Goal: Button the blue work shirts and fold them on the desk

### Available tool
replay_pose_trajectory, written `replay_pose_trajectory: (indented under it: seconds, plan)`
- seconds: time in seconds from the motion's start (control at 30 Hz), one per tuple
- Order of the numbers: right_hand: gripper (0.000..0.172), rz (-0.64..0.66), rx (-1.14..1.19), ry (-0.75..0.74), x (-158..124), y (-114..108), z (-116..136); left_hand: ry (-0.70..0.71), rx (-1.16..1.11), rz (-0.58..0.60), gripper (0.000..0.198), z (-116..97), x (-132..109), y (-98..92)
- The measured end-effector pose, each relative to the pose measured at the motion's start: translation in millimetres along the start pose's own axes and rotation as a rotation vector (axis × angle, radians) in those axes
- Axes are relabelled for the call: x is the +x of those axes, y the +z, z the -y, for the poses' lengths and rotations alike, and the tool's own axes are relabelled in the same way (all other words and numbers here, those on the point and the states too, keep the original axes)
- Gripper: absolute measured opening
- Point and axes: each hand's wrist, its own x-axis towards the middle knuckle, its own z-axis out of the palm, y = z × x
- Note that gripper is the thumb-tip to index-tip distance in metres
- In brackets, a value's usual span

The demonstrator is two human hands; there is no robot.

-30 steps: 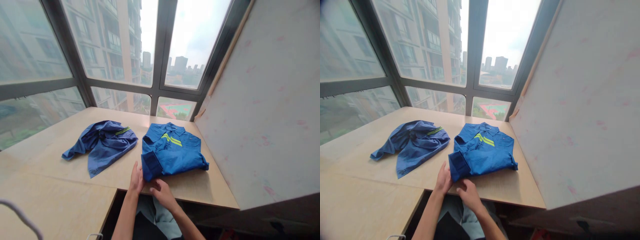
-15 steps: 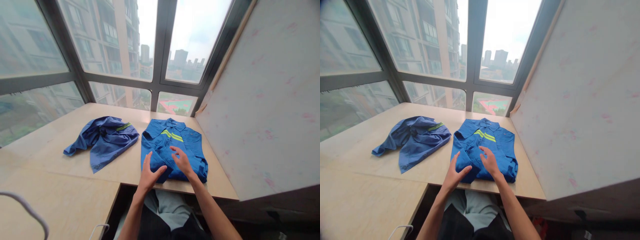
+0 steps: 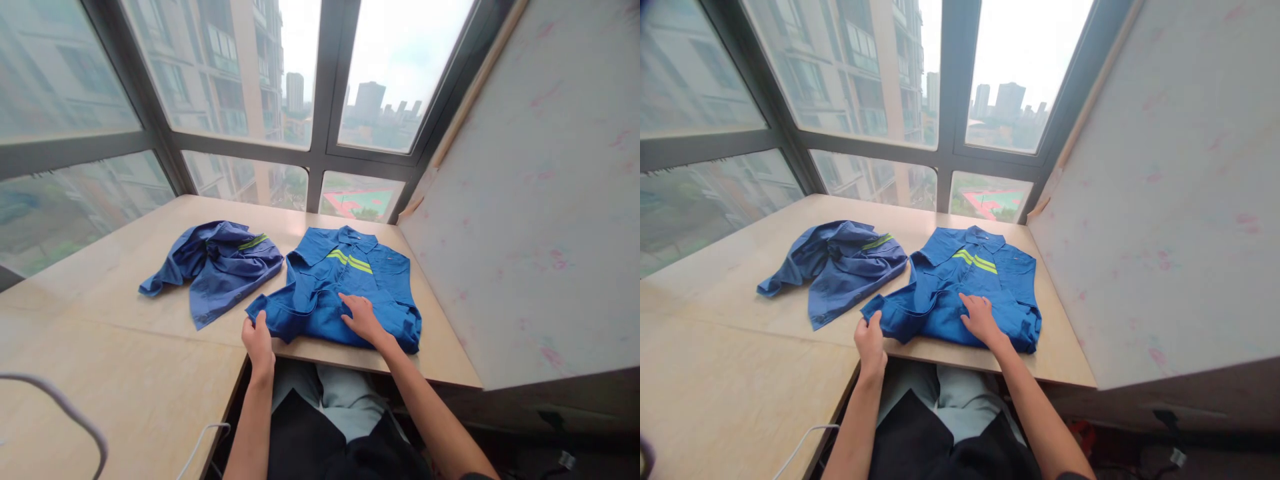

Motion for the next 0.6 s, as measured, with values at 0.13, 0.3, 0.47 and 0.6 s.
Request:
replay_pose_trajectory:
  seconds: [0.13, 0.3, 0.47, 0.6]
  plan:
    - [0.072, 0.039, 0.011, -0.018, 6.7, -2.5, 4.1, 0.175, 0.154, -0.270, 0.051, -10.6, -2.1, -11.5]
    - [0.070, 0.111, -0.015, -0.001, 20.4, 5.2, 13.7, 0.758, 0.371, -0.142, 0.046, -38.6, -37.8, -2.9]
    - [0.062, 0.081, -0.091, 0.004, 25.8, 2.6, 20.6, 0.694, 0.354, 0.328, 0.034, -24.5, -47.9, 29.3]
    - [0.045, 0.091, -0.101, -0.112, 14.2, -13.3, 28.7, 0.424, 0.299, 0.342, 0.046, -7.4, -47.5, 34.3]
